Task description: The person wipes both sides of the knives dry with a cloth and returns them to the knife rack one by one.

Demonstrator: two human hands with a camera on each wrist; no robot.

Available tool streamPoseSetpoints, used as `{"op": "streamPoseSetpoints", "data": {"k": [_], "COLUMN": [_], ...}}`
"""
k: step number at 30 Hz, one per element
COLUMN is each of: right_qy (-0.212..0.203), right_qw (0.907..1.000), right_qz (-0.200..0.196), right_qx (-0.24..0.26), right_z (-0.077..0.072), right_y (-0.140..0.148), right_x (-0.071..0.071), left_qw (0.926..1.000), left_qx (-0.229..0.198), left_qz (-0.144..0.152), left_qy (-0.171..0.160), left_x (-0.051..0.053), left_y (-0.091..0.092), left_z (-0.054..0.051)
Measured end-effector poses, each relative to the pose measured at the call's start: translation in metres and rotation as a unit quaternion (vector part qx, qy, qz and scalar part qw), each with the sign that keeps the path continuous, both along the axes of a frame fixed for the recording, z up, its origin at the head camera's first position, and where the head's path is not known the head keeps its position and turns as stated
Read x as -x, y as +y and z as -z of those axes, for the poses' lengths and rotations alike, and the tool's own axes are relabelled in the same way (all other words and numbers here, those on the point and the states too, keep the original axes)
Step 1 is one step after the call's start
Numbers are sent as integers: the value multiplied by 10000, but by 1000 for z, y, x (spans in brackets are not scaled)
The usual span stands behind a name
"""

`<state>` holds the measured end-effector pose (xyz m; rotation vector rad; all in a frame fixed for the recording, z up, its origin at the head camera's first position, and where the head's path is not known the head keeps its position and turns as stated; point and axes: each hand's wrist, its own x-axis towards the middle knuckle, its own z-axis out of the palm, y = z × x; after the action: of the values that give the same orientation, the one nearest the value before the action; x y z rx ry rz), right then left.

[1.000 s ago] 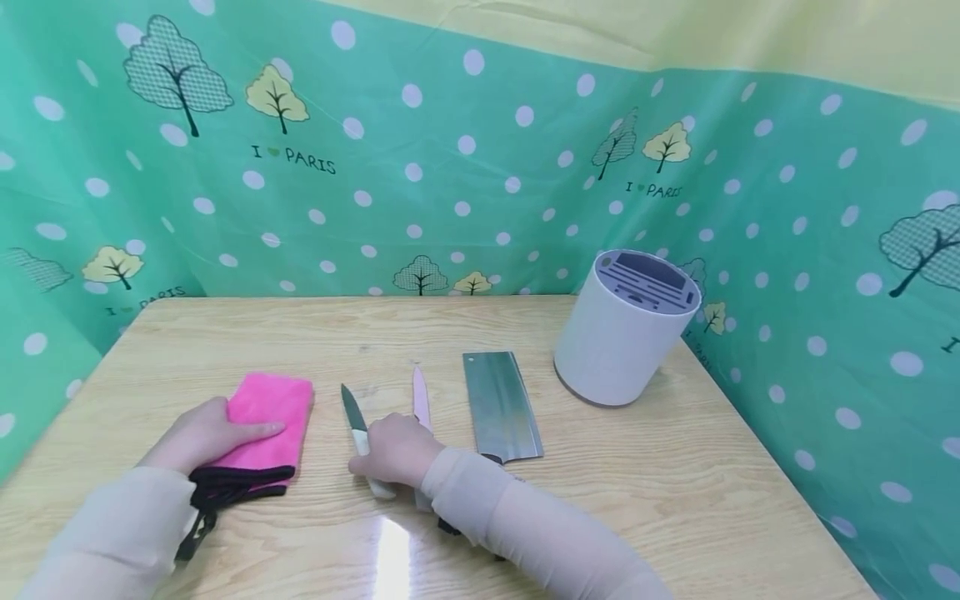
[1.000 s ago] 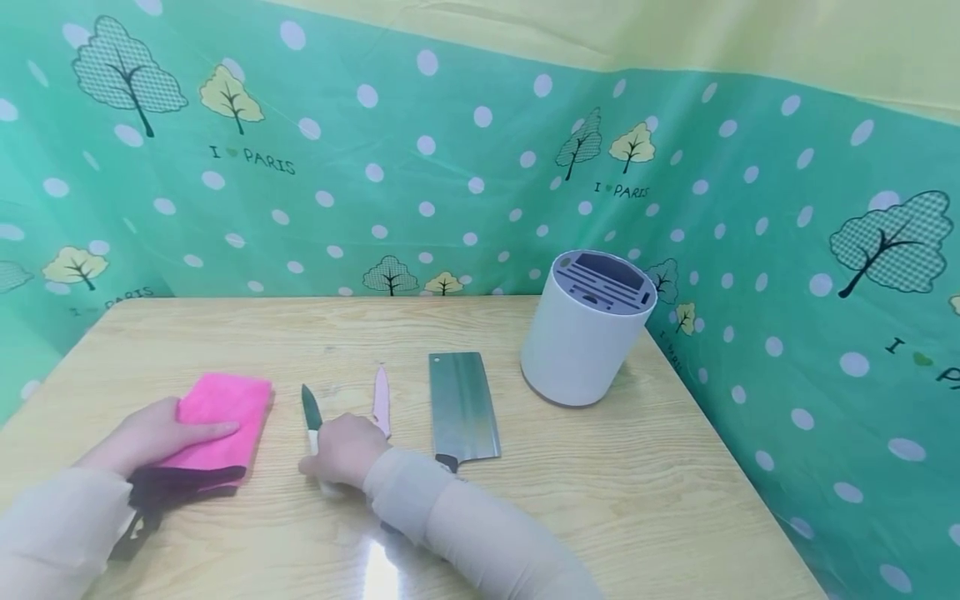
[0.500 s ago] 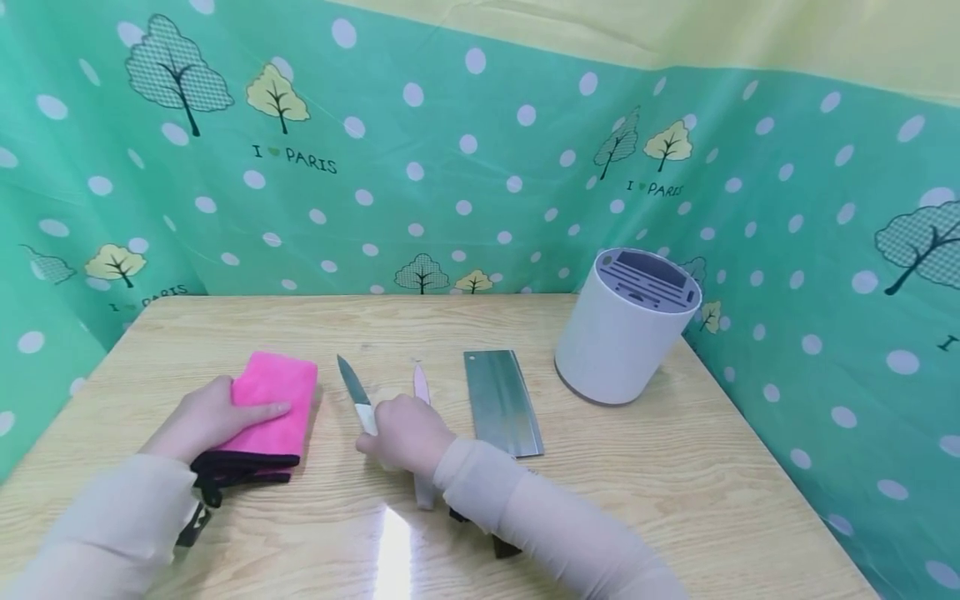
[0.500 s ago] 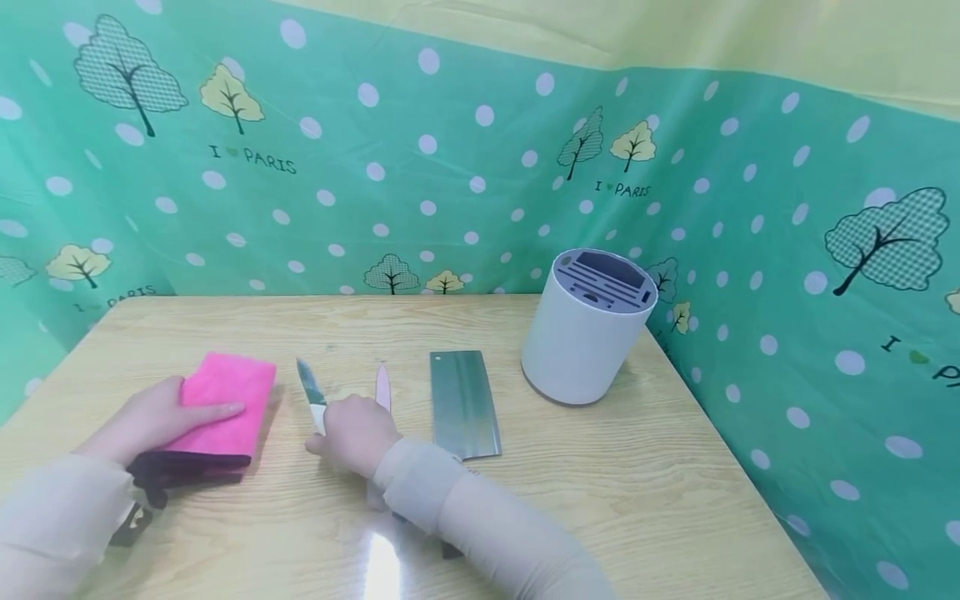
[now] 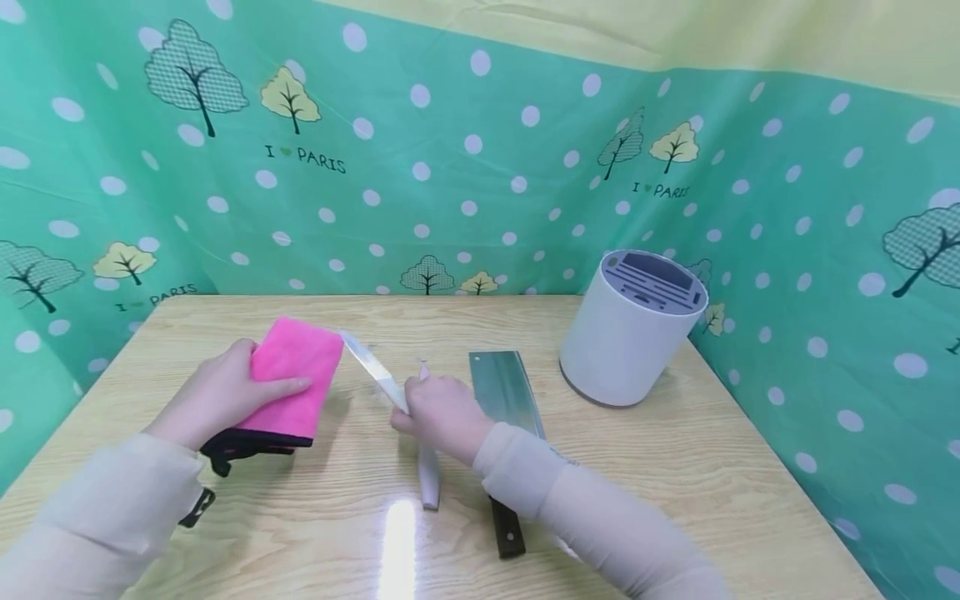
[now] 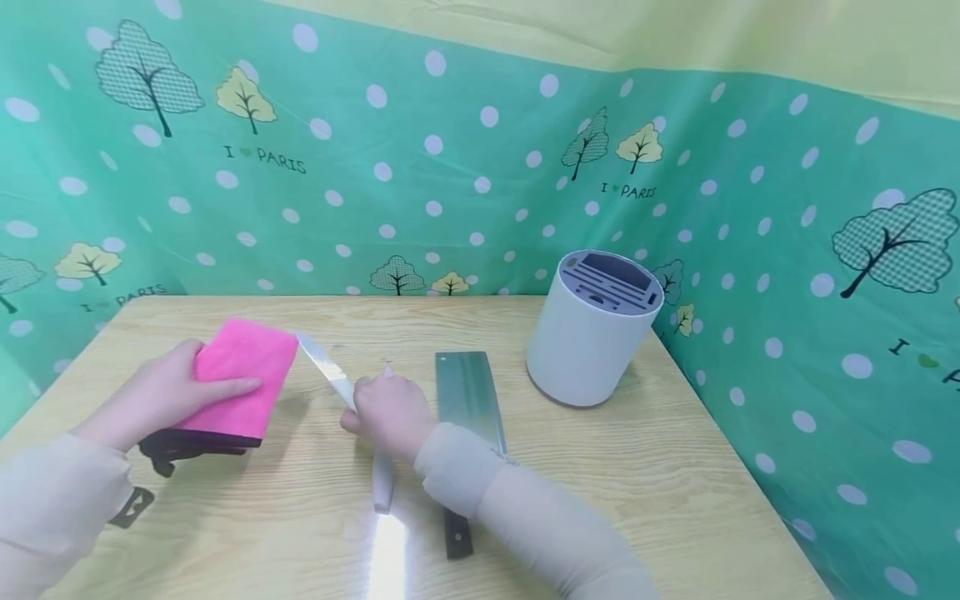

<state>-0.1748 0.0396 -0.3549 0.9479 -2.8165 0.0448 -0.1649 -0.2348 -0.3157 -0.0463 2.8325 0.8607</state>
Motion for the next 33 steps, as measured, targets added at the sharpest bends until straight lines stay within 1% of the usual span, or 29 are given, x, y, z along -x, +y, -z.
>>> {"op": "streamPoseSetpoints", "data": {"k": [2,5,10,13,16,21,25,29,33], "right_qy": [376,574,577,618,820,1416,1801,1956,1984], "right_qw": [9992,9982,9978,9972,9957,9886,9804,9745,9721], "right_qz": [-121,-183,-126,-136,-203,-430,-697,-942,-1036], "right_qx": [-26,62,285,407,380,275,393,560,702], "right_z": [-2,-6,-12,-13,-11,-2,1,4,7], "right_y": [7,16,29,36,42,52,59,63,66], "right_x": [0,0,0,-1,-2,-3,-5,-6,-6], "left_qw": [9999,9996,9988,9987,9986,9969,9936,9882,9826], "left_qx": [-85,-166,-199,-204,-275,-617,-972,-1398,-1745], "left_qz": [20,79,171,224,248,212,256,374,486], "left_qy": [55,205,402,400,367,438,522,498,404], "left_x": [-1,-3,-8,-12,-15,-20,-23,-27,-28], "left_y": [5,13,24,31,38,51,62,73,86], "left_z": [-5,-13,-26,-34,-38,-40,-41,-43,-42]}}
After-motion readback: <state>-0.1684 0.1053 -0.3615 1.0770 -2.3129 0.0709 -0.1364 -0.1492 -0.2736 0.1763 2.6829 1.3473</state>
